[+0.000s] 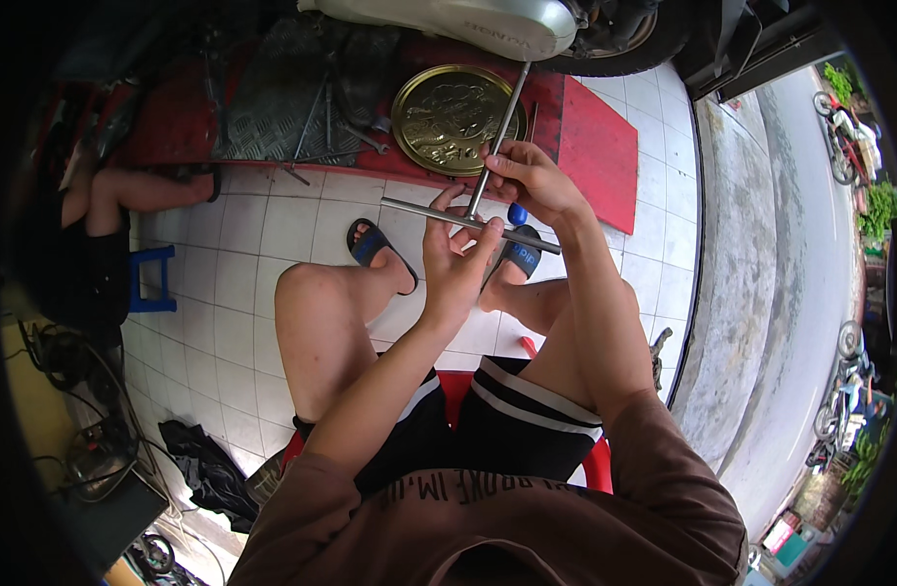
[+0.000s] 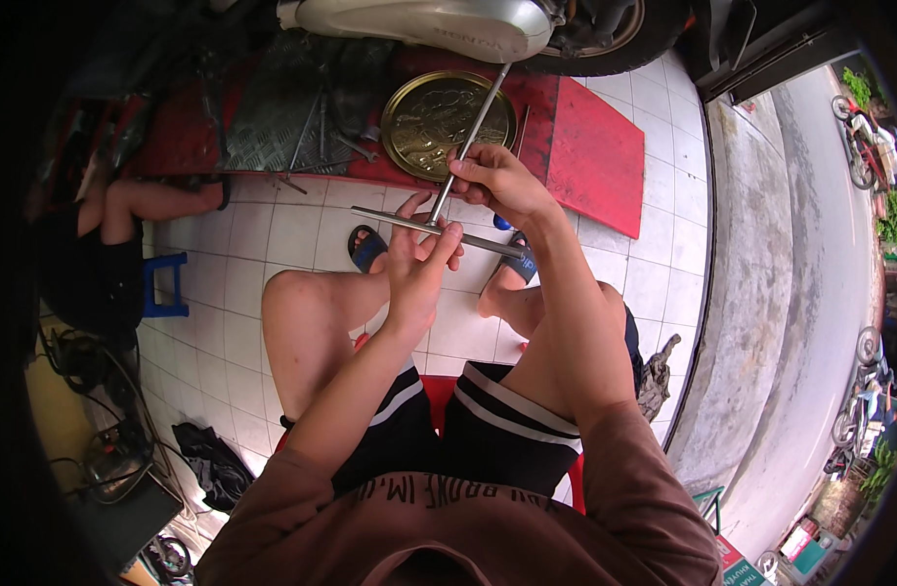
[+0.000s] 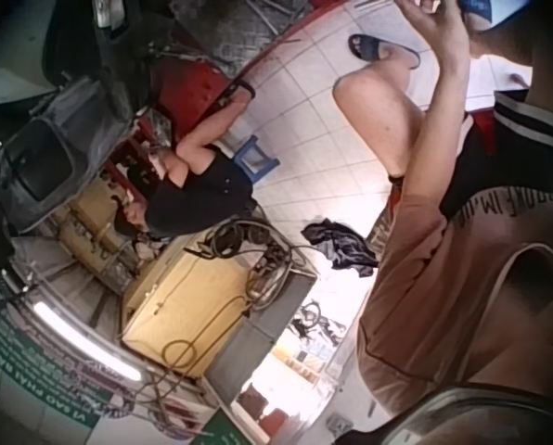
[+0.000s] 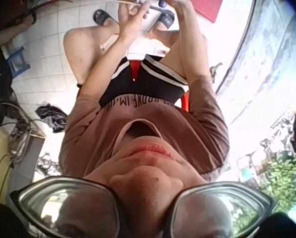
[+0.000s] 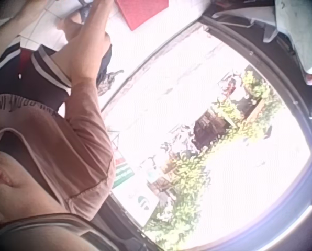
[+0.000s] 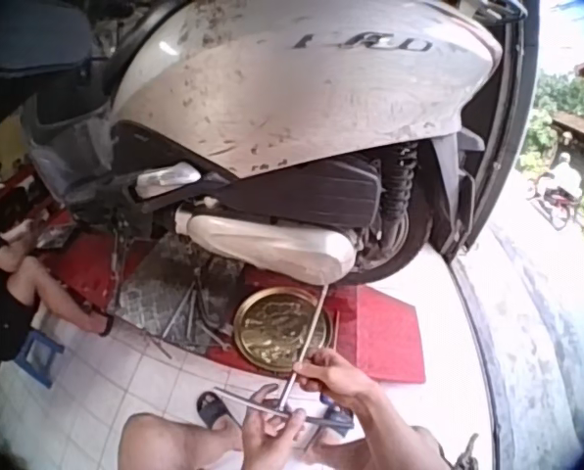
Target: The person uses a T-handle wrench and a screwdriver to work on the underside of a white scooter raised on a red lift. They repeatedly tighten or loosen bolts near the engine area while seated on a small stool in a tiled workshop.
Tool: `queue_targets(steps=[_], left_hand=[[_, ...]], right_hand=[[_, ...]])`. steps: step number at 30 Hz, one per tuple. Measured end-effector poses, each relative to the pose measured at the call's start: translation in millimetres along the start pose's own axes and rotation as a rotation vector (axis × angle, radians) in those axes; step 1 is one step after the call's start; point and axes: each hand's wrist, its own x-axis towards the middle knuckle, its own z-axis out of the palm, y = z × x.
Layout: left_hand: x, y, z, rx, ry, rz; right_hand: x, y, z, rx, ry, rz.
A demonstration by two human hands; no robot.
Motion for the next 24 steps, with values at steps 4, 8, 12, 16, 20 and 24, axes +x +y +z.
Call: queue_targets(steps=[4,8,12,16,20,24], left_hand=[[3,16,-3,1.098,-0.102,0.748],[-1,23,8,0.973,-0.370,0.855],[-7,13,-3,0.847,-0.404,0.696],[-8,36,-12,0.750,-0.205,0.750],[4,29,-34,0.729,0.134,0.556],[11,25,-44,0.545,0.172,0.227]], right_hand=[[-1,2,-6,-0.092,0.043,0.060],[3,13,-11,-0.200,0.189,0.049],[0,8,-2,-0.210,0.185,0.075],[-11,12,-7,-0.222,0.232,0.136],[-15,9,-3,-0.295,0.284,0.165],[-15,4,0,-0.380,0.307,0.177]])
